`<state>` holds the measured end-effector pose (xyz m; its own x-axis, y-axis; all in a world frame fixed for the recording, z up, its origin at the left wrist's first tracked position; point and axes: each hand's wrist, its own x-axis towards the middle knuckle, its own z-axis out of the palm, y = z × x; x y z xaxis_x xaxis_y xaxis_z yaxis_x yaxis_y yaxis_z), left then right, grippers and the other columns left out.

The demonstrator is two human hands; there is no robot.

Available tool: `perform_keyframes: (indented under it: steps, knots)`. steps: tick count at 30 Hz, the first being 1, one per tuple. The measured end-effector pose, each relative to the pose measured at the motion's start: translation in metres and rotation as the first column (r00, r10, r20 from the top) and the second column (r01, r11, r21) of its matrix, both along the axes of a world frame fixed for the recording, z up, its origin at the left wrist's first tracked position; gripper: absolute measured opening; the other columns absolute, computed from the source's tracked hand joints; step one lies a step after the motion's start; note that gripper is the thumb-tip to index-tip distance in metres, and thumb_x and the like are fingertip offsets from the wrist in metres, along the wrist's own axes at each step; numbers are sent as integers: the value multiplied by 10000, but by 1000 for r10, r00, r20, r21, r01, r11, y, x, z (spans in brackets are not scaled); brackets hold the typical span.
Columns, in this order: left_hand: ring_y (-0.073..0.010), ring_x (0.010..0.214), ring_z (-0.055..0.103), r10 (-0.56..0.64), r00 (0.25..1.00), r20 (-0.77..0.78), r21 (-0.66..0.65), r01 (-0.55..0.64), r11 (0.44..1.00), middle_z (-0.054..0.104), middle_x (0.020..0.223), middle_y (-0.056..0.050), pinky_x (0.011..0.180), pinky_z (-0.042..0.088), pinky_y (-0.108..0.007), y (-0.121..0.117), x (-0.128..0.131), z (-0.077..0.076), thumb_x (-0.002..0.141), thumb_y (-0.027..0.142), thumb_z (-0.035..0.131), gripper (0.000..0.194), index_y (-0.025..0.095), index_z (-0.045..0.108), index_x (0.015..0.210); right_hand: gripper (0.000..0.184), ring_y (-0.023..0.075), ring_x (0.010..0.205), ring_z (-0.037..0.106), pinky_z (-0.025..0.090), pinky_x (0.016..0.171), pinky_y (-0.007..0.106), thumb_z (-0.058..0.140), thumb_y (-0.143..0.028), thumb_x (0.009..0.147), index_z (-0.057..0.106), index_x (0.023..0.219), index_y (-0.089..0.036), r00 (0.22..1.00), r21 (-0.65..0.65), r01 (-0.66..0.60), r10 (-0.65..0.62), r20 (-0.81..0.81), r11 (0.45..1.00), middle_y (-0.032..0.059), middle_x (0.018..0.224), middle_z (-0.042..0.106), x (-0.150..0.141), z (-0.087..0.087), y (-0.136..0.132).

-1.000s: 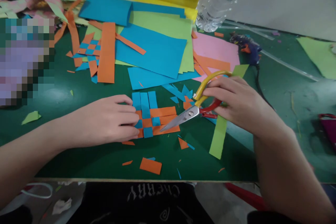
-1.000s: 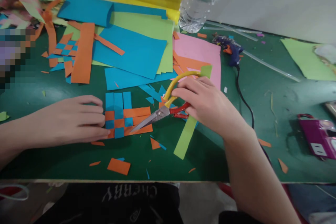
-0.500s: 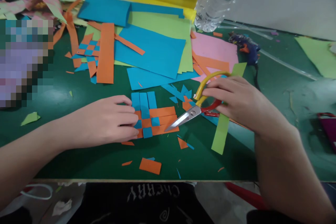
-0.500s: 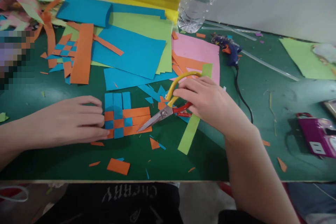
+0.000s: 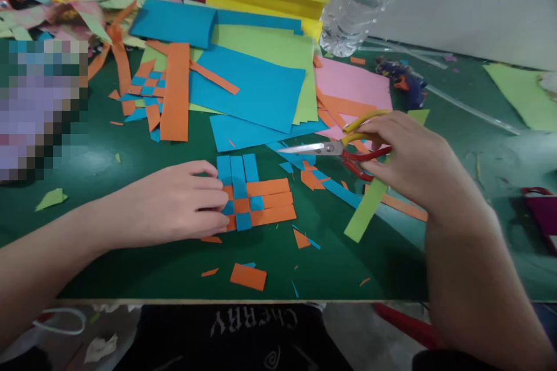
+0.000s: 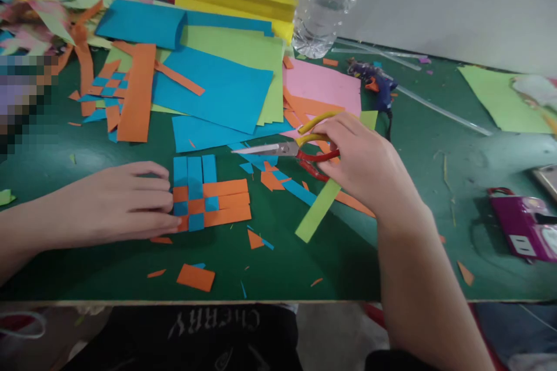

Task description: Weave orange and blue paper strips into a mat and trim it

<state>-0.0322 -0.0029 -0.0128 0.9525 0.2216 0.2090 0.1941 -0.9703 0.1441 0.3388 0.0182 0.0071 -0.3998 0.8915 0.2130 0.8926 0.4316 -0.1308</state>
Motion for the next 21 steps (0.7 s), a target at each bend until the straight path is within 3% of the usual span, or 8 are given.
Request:
perform_keyframes:
  steps: [7, 12, 17, 21]
  knots:
    - [-139, 635, 503, 9, 998, 58, -63, -5, 998, 573, 666, 28, 838, 415, -333, 1, 2, -2, 1008, 229, 517, 236, 210, 680, 839, 326, 209, 949, 674, 494, 731, 324, 591, -231, 765, 645, 1084, -260, 990, -19, 130, -129, 60, 991, 9, 1210, 684, -1, -3, -1]
    - [-139, 621, 518, 22, 996, 83, 8, -22, 1000, 597, 652, 22, 839, 431, -327, 2, -1, -2, 991, 237, 536, 243, 207, 680, 797, 327, 235, 955, 679, 496, 711, 345, 604, -280, 786, 657, 1105, -234, 986, -3, 155, -154, 67, 988, 44, 1208, 695, -5, -5, -2]
    - [-139, 582, 535, 202, 972, 120, 166, -220, 961, 609, 623, 25, 849, 429, -349, 6, -3, 2, 961, 218, 561, 269, 209, 627, 701, 347, 276, 956, 681, 494, 699, 377, 610, -299, 778, 663, 1116, -240, 985, -23, 158, -156, 69, 987, 75, 1184, 702, -5, -8, -1]
    - [-180, 643, 612, 339, 935, 101, 180, -353, 918, 677, 693, -3, 801, 429, -381, 9, -6, 1, 975, 285, 547, 238, 208, 659, 780, 331, 276, 959, 683, 497, 706, 374, 631, -341, 797, 668, 1112, -245, 981, -22, 190, -189, 46, 982, 72, 1153, 707, -4, -8, -2]
